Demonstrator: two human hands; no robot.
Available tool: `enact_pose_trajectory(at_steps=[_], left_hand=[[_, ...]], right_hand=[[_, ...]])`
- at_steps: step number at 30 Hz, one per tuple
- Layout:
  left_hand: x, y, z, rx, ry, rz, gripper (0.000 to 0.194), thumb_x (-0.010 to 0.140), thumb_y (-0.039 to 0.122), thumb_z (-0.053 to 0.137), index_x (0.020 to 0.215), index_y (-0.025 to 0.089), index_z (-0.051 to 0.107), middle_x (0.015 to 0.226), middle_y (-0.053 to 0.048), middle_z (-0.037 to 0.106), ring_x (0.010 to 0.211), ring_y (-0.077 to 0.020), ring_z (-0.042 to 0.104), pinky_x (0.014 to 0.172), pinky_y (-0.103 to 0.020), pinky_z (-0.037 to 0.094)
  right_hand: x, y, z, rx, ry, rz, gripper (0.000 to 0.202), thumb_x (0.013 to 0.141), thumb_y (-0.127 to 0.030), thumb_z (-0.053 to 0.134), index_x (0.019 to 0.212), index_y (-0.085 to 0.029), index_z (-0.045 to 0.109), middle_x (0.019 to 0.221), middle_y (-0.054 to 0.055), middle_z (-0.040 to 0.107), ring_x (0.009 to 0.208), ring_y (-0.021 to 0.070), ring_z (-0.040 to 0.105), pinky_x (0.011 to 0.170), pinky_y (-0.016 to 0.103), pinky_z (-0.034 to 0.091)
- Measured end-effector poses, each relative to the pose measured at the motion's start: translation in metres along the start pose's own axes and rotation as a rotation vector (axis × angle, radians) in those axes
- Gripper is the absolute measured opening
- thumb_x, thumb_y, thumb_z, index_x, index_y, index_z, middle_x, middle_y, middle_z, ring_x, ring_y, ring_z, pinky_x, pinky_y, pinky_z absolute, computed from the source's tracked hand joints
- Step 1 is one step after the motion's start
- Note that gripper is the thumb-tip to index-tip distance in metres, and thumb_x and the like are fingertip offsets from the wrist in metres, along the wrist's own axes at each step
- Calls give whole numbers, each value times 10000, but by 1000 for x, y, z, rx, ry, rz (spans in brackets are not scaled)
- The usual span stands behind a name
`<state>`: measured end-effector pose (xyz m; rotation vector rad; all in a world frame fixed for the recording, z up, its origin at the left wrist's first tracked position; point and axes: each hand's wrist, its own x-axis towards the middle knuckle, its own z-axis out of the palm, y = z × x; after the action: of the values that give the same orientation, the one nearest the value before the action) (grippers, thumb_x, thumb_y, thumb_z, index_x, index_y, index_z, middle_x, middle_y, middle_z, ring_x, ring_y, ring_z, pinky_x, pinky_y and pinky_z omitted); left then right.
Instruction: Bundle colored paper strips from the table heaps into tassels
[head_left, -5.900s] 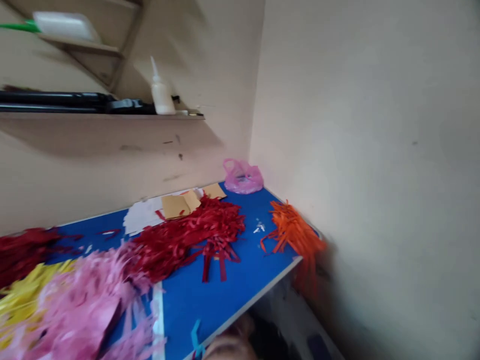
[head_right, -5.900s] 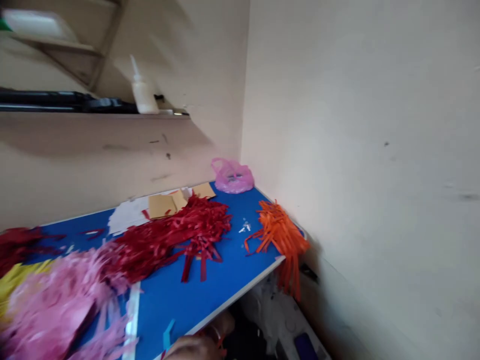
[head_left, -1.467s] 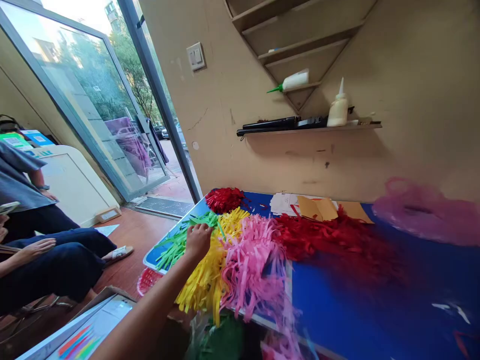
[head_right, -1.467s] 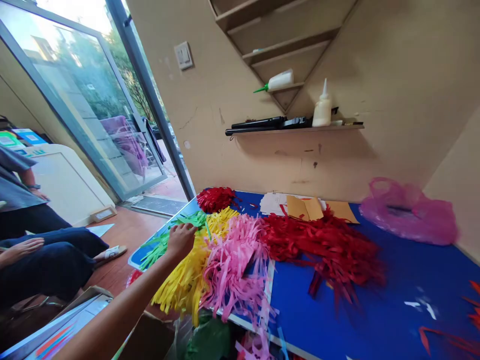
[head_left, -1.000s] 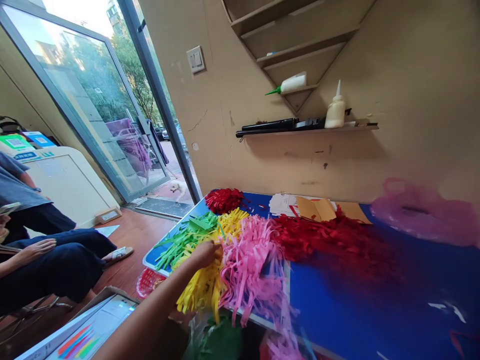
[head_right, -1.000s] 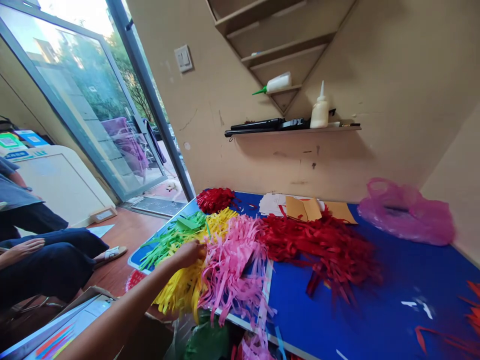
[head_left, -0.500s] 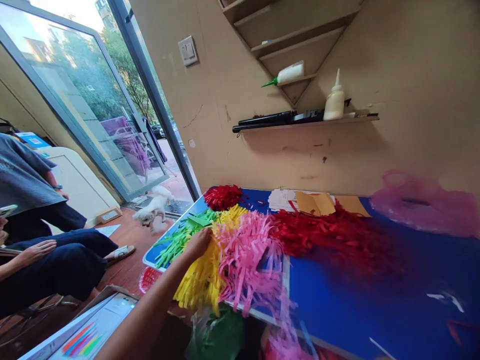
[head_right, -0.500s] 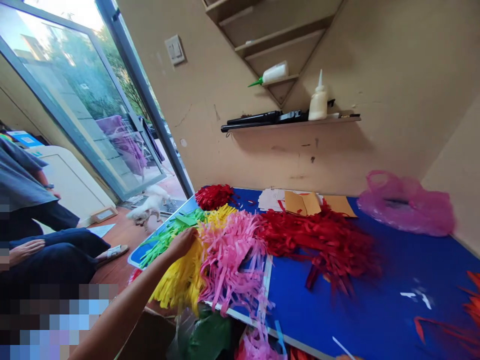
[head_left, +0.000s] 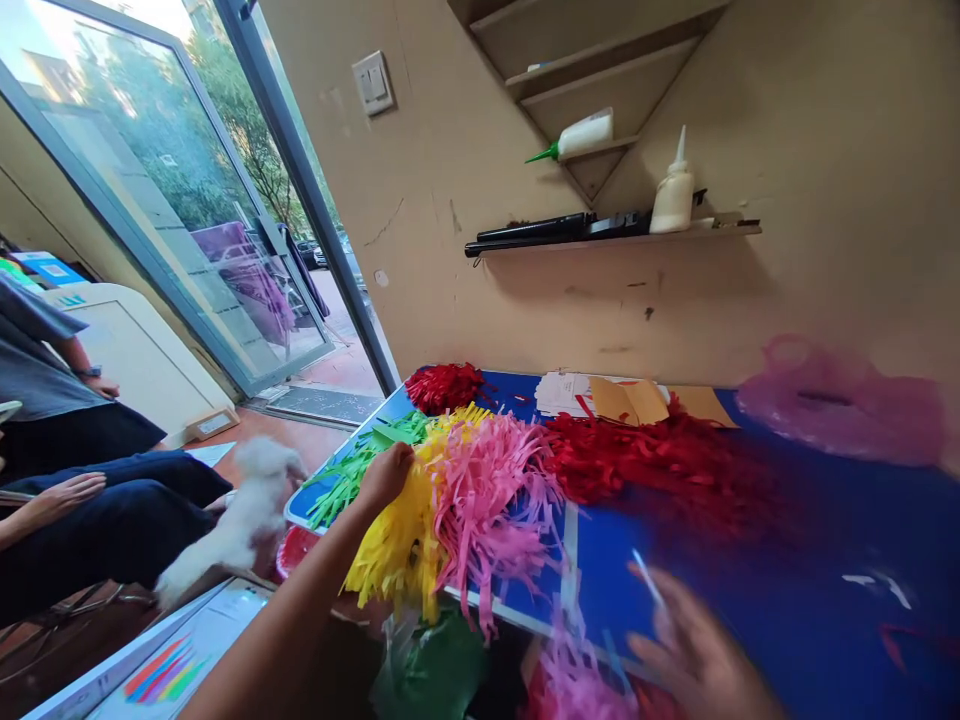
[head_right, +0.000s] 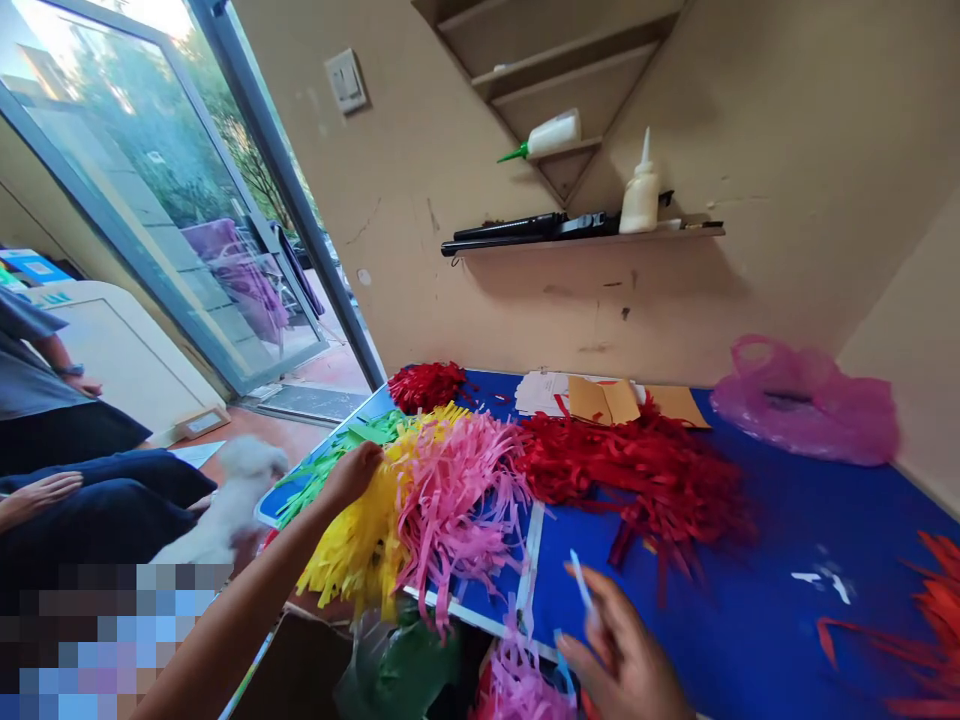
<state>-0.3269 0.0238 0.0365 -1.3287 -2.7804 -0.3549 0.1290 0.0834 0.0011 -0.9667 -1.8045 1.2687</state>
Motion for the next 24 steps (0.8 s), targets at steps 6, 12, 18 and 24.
enact_pose_trajectory(at_steps=[6,12,18,24], left_hand=[[-21,5,2,67,51,35,240,958,351,519,1059,152,609,991,-40,662,881,-172,640,816,-383,526],[-25,1,11,86,85,74,216,985,245,404,1002,163,602,951,-52,677,864,-183,641,767,-322,473],[-43,-3,11,64,119,150,302,966,262,354,992,207,650,1080,-100,672,1012,-241,601,868,-357,423],[-76,-2,-16,55,110,215,391,875,467,539,576,259,682,951,-55,697,944,-265,571,835,-424,376]], right_hand=[[131,-97,126,197,-274,-28,213,706,-378,742,682,-170,705,539,-43,487,568,128,450,565,244,348],[184,-83,255,248,-341,201,350,839,-398,703,627,-137,607,540,-59,510,520,98,504,545,232,421],[194,-51,302,313,-407,373,246,963,-363,582,920,-124,624,796,-9,628,620,104,595,572,243,522],[201,-40,303,395,-450,455,216,967,-333,582,1018,-127,623,895,20,651,695,122,630,617,268,554]])
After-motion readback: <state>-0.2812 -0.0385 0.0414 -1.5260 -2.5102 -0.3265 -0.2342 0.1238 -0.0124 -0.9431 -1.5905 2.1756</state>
